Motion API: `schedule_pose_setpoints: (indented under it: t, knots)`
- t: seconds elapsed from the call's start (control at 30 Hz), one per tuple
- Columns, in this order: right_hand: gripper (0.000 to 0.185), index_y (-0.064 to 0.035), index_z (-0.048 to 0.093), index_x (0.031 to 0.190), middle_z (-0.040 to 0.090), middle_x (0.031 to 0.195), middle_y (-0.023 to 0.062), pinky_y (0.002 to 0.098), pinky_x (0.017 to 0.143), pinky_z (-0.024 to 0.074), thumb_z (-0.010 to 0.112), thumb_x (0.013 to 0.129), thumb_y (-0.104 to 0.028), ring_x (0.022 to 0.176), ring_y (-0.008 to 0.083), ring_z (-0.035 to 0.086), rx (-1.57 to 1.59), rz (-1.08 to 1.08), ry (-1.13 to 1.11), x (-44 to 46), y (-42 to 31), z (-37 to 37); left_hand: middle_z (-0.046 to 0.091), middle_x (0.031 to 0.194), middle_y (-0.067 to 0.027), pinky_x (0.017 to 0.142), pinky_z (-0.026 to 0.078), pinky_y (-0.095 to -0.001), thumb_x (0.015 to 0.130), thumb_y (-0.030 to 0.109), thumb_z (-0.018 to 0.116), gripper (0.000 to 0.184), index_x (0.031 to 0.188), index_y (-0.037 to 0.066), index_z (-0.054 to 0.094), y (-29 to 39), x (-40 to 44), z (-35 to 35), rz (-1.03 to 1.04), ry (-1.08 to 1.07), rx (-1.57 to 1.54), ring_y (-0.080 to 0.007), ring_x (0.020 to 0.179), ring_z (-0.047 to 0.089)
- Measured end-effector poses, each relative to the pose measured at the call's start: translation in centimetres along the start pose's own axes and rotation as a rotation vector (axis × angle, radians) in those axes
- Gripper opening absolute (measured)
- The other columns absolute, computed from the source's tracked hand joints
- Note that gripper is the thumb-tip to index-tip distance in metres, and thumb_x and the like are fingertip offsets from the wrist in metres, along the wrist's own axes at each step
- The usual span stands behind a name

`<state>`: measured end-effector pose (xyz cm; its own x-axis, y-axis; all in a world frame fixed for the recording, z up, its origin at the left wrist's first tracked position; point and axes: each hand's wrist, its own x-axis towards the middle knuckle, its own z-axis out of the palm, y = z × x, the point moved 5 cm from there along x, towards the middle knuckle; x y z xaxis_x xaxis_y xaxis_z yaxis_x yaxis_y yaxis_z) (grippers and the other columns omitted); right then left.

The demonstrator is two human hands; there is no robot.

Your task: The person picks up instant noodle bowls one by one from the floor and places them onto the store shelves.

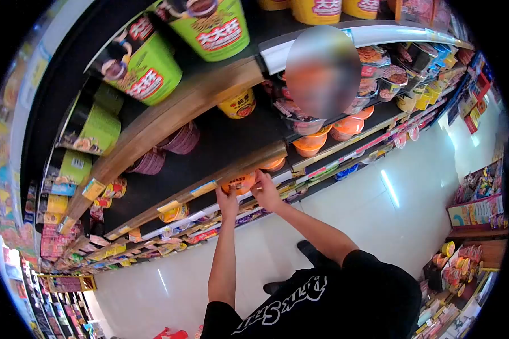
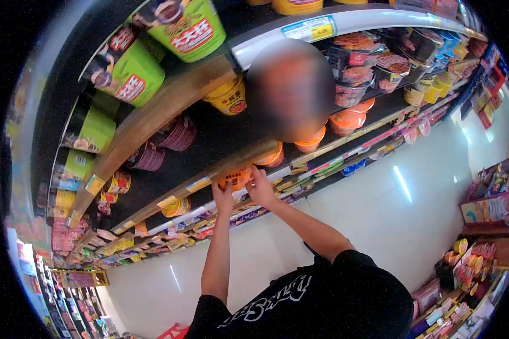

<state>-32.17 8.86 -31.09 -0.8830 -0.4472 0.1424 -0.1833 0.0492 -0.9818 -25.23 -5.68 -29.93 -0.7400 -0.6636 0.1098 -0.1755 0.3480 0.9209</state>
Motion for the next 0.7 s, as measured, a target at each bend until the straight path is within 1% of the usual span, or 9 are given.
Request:
schedule_pose_setpoints:
  t: [0.1, 0.13, 0.23, 0.33, 0.43, 0.47, 0.53, 0.67, 0.7]
  knots:
    - [0.066, -0.0039, 0.031, 0.133, 0.042, 0.102, 0.0138, 0.0305, 0.084, 0.0470, 0.059, 0.074, 0.002, 0.094, 0.0239, 0.051, 0.097, -0.022, 0.011, -0.3, -0.4, -0.2, 0.055, 0.107, -0.0096, 0.084, 0.041, -0.0293, 0.085, 0.011, 0.058, 0.030, 0.112, -0.001, 0.050, -0.8, 1.6, 0.6, -0.067, 0.005, 0.048, -0.0190, 0.101, 0.052]
    - [0.070, -0.0045, 0.027, 0.135, 0.042, 0.109, 0.0155, 0.0317, 0.088, 0.0450, 0.060, 0.073, 0.003, 0.100, 0.0253, 0.049, 0.104, 0.003, -0.014, -0.3, -0.2, -0.1, 0.056, 0.106, -0.0090, 0.085, 0.041, -0.0292, 0.085, 0.013, 0.059, 0.034, 0.113, -0.001, 0.048, -1.4, 2.2, 1.1, -0.066, -0.083, -0.064, -0.0188, 0.098, 0.052]
    - [0.067, -0.0030, 0.032, 0.132, 0.043, 0.114, 0.0177, 0.0345, 0.091, 0.0424, 0.061, 0.072, 0.002, 0.103, 0.0278, 0.049, 0.223, -0.018, 0.009, 0.1, -0.3, -0.3, 0.056, 0.109, -0.0084, 0.081, 0.044, -0.0299, 0.085, 0.017, 0.060, 0.036, 0.116, 0.002, 0.047, -1.3, 2.5, 2.0, 0.021, -0.021, -0.089, -0.0187, 0.092, 0.055]
    - [0.056, -0.0010, 0.040, 0.124, 0.048, 0.111, 0.0189, 0.0375, 0.092, 0.0390, 0.062, 0.072, 0.000, 0.105, 0.0312, 0.048, 0.052, -0.099, 0.082, 0.7, -0.9, -1.6, 0.055, 0.112, -0.0078, 0.072, 0.048, -0.0299, 0.086, 0.019, 0.059, 0.039, 0.120, 0.006, 0.044, -2.3, 2.7, 2.4, -0.253, -0.039, -0.178, -0.0183, 0.089, 0.056]
    - [0.045, 0.0001, 0.046, 0.114, 0.052, 0.103, 0.0188, 0.0381, 0.092, 0.0366, 0.062, 0.072, -0.002, 0.107, 0.0325, 0.047, -0.041, -0.001, 0.165, 1.3, 0.6, -2.5, 0.054, 0.115, -0.0072, 0.062, 0.049, -0.0290, 0.086, 0.021, 0.059, 0.042, 0.122, 0.009, 0.042, -4.6, 4.3, 2.9, -0.388, -0.076, -0.113, -0.0182, 0.089, 0.056]
    - [0.043, 0.0008, 0.048, 0.112, 0.054, 0.103, 0.0190, 0.0372, 0.088, 0.0390, 0.063, 0.072, -0.003, 0.104, 0.0334, 0.049, -0.034, -0.019, 0.169, 1.4, 0.8, -2.8, 0.054, 0.115, -0.0071, 0.060, 0.049, -0.0284, 0.086, 0.021, 0.059, 0.042, 0.123, 0.009, 0.042, -6.0, 5.1, 3.1, -0.288, -0.068, -0.029, -0.0181, 0.090, 0.056]
    - [0.042, 0.0015, 0.048, 0.112, 0.054, 0.106, 0.0185, 0.0362, 0.089, 0.0398, 0.063, 0.074, -0.004, 0.103, 0.0318, 0.051, -0.025, -0.079, 0.191, 2.3, 3.8, -2.3, 0.054, 0.115, -0.0067, 0.056, 0.048, -0.0271, 0.086, 0.022, 0.059, 0.044, 0.123, 0.009, 0.041, -8.6, 6.4, 3.6, -0.086, -0.048, 0.131, -0.0179, 0.091, 0.056]
    - [0.039, 0.0031, 0.047, 0.114, 0.055, 0.111, 0.0176, 0.0339, 0.091, 0.0405, 0.062, 0.079, -0.007, 0.105, 0.0282, 0.053, 0.223, -0.126, 0.167, 2.1, 2.3, -3.5, 0.054, 0.117, -0.0092, 0.070, 0.048, -0.0320, 0.084, 0.022, 0.061, 0.045, 0.122, 0.005, 0.044, -6.9, 5.7, 3.8, -0.011, 0.027, 0.256, -0.0221, 0.096, 0.056]
    - [0.040, 0.0034, 0.047, 0.114, 0.055, 0.111, 0.0177, 0.0337, 0.092, 0.0400, 0.062, 0.080, -0.008, 0.106, 0.0274, 0.052, 0.194, -0.040, 0.174, 1.8, 1.8, -3.9, 0.054, 0.118, -0.0103, 0.076, 0.047, -0.0330, 0.084, 0.022, 0.061, 0.044, 0.120, 0.004, 0.046, -6.0, 5.5, 3.9, 0.032, 0.034, 0.311, -0.0236, 0.098, 0.055]
